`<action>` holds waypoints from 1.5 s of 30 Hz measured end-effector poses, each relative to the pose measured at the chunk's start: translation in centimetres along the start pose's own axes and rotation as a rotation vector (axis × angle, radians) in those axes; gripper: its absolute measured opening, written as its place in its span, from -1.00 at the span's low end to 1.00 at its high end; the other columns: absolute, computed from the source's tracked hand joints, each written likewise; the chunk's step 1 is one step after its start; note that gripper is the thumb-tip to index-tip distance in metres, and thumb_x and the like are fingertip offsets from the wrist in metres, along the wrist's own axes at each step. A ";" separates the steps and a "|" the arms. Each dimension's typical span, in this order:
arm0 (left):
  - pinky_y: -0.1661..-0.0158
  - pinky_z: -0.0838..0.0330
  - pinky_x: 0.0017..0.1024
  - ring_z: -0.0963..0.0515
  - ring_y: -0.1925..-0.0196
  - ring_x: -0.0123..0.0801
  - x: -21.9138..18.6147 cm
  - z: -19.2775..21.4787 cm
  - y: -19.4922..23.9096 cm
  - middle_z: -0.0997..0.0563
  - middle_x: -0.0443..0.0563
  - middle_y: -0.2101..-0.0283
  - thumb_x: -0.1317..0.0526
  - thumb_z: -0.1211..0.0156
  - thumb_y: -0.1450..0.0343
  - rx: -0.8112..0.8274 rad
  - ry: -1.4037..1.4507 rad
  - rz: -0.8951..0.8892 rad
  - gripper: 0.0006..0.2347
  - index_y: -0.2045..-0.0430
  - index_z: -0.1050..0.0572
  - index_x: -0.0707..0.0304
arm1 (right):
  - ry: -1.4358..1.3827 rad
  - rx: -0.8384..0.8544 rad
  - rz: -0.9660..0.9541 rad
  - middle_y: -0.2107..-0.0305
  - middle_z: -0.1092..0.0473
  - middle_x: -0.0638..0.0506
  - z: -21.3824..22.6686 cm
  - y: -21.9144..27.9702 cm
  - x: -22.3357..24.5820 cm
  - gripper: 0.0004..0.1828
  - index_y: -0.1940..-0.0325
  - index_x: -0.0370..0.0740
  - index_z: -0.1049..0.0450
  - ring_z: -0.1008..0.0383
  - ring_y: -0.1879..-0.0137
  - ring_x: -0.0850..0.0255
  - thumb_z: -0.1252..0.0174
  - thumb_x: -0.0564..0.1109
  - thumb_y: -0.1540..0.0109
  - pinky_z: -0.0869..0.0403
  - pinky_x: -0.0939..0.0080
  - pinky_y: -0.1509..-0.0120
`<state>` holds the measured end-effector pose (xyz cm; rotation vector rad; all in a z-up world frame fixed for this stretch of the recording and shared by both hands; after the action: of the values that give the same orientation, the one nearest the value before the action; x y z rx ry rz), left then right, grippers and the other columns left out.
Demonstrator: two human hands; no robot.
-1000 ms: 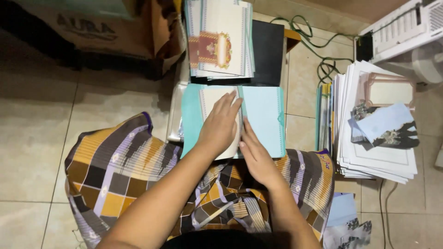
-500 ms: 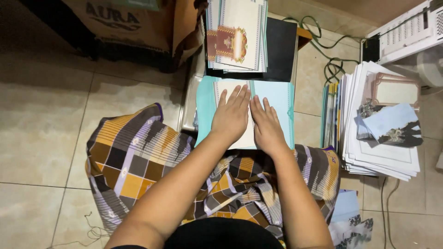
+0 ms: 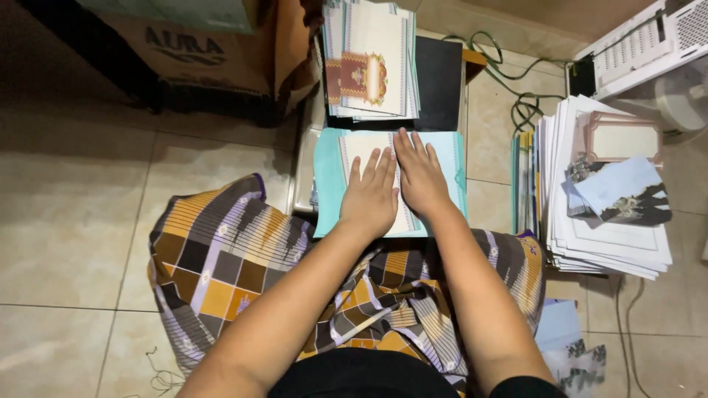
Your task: Manually inserting printed cards into light blue paper sleeves and stacking them.
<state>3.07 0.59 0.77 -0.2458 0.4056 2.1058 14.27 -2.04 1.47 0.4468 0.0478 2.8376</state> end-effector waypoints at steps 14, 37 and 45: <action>-0.42 0.46 0.28 0.22 -0.60 0.07 -2.0 1.1 1.3 0.11 0.19 -0.57 0.03 0.39 -0.56 0.054 -0.086 -0.090 -0.50 -0.46 -0.03 0.06 | -0.448 -0.067 -0.210 -0.36 -0.19 -0.13 1.8 10.7 0.5 -0.49 -0.46 -0.19 -0.20 -0.07 -0.52 -0.03 0.25 -0.25 -0.39 -0.01 -0.05 -0.58; -0.05 -0.50 0.02 -0.60 -0.05 0.23 8.6 10.9 -10.4 -0.59 0.46 0.08 0.27 -0.04 -0.51 -0.869 0.532 0.161 -0.75 0.02 -0.55 0.46 | -0.387 -0.283 -0.696 0.00 -0.31 -0.12 1.3 11.6 -7.3 -0.31 -0.36 -0.30 -0.31 -0.40 -0.20 -0.07 -0.24 0.16 -0.29 -0.46 -0.14 -0.21; 0.02 -0.53 -0.33 -0.65 0.00 -0.33 -2.2 1.5 -3.2 -0.66 -0.17 0.19 0.15 -0.12 -0.39 -0.292 0.318 -0.190 -0.80 0.15 -0.58 -0.06 | -0.645 -0.392 -0.716 0.33 -0.31 0.03 1.6 12.3 -8.0 -0.47 -0.20 -0.27 -0.40 -0.43 0.13 0.12 -0.37 -0.08 -0.21 -0.50 0.09 0.07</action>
<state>6.98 1.05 2.28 -0.7670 0.2457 1.9355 18.93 -16.09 1.52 0.9853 -0.3842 1.8482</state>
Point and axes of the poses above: each hand's wrist, its own y-axis away from the middle knuckle, its own z-axis out of the back of the hand, x = y × z, the point moved 5 cm from there along -y, towards the middle knuckle
